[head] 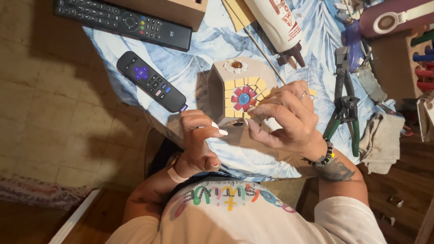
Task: Trimming small wooden pieces with pliers and attaching them to a decorative hexagonal box
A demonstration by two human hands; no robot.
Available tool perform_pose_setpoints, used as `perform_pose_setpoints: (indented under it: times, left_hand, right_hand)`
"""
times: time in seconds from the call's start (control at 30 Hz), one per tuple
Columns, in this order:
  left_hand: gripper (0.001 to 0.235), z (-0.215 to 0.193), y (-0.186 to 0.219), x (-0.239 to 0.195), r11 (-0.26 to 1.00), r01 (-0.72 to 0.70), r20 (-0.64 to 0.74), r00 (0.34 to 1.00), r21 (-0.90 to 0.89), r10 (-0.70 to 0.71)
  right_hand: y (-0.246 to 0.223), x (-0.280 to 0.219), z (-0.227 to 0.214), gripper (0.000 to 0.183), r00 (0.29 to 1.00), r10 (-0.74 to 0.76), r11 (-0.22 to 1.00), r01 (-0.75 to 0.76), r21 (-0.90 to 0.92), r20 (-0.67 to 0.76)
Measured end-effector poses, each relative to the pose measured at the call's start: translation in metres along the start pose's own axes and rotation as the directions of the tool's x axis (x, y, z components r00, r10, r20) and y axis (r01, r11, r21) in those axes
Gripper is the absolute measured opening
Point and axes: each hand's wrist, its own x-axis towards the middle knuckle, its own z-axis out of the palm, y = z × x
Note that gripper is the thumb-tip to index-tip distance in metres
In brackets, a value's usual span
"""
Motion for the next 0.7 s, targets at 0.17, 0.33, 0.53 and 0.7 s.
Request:
perform_pose_setpoints:
  times: [0.17, 0.33, 0.53, 0.7]
  left_hand:
    - [0.051, -0.0003, -0.0001, -0.0019, 1.0, 0.019, 0.003, 1.0, -0.008, -0.019]
    - [0.052, -0.0008, -0.0008, -0.0012, 1.0, 0.016, 0.01, 1.0, -0.019, -0.016]
    - [0.052, -0.0011, 0.0, 0.0008, 0.999, 0.02, 0.01, 1.0, -0.031, -0.02]
    - [0.052, -0.001, -0.0002, 0.0015, 0.999, 0.012, 0.004, 1.0, -0.038, -0.012]
  right_hand:
    - [-0.002, -0.0016, -0.0012, 0.013, 1.0, 0.022, 1.0, -0.022, -0.018, 0.017]
    - [-0.0037, 0.0002, -0.0008, 0.014, 1.0, 0.027, 1.0, -0.027, -0.015, 0.015]
    - [-0.0047, 0.0021, 0.0009, 0.012, 1.0, 0.019, 0.999, -0.019, -0.036, 0.016]
    - [-0.005, 0.0027, 0.0011, 0.011, 1.0, 0.02, 0.999, -0.019, -0.034, 0.019]
